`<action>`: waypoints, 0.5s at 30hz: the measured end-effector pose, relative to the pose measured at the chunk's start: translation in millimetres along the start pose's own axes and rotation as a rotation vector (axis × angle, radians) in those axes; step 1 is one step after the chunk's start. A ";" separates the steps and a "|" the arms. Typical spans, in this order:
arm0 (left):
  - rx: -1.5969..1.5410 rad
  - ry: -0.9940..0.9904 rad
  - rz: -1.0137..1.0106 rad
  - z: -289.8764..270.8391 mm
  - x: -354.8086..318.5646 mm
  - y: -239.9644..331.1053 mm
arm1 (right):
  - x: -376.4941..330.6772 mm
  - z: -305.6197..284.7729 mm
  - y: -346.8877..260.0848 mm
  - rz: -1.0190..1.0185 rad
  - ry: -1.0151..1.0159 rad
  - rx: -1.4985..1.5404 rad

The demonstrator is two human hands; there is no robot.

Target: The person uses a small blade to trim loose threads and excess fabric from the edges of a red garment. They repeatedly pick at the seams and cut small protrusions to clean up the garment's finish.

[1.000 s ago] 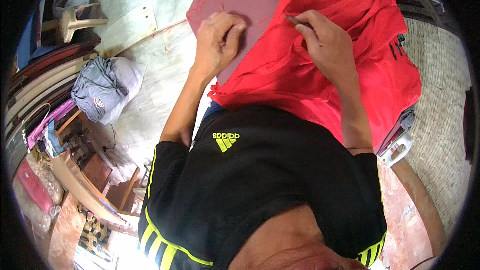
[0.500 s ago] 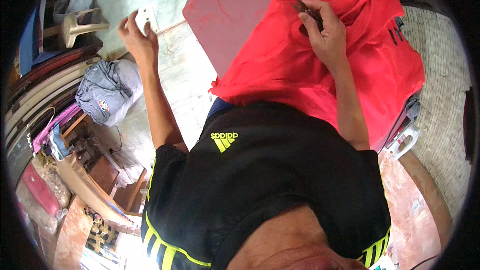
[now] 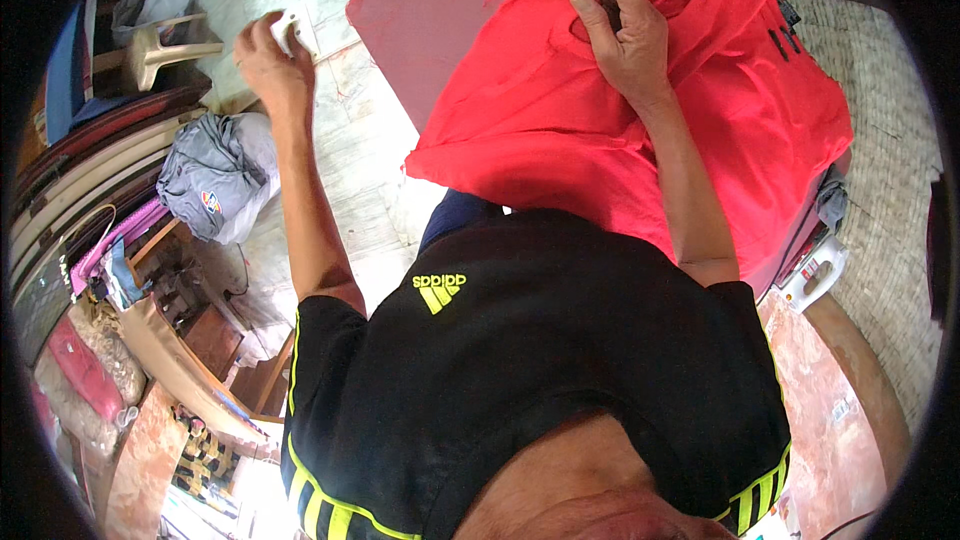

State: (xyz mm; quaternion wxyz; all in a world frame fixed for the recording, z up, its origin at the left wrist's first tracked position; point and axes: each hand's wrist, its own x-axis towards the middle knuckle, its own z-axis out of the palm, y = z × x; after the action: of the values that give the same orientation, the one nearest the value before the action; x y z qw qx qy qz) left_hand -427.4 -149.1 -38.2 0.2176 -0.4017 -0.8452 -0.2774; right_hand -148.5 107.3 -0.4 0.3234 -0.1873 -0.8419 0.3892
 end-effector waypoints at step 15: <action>-0.479 -0.166 -0.038 -15.2 7.7 123.6 | 0.7 -12.1 15.1 -0.118 0.054 0.366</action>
State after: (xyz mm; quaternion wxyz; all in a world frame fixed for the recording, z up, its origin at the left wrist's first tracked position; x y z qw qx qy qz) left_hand -330.9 -89.9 14.1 0.0408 -0.4473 -0.7777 -0.4398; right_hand -139.7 123.6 -5.9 0.3967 -0.0858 -0.7576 0.5111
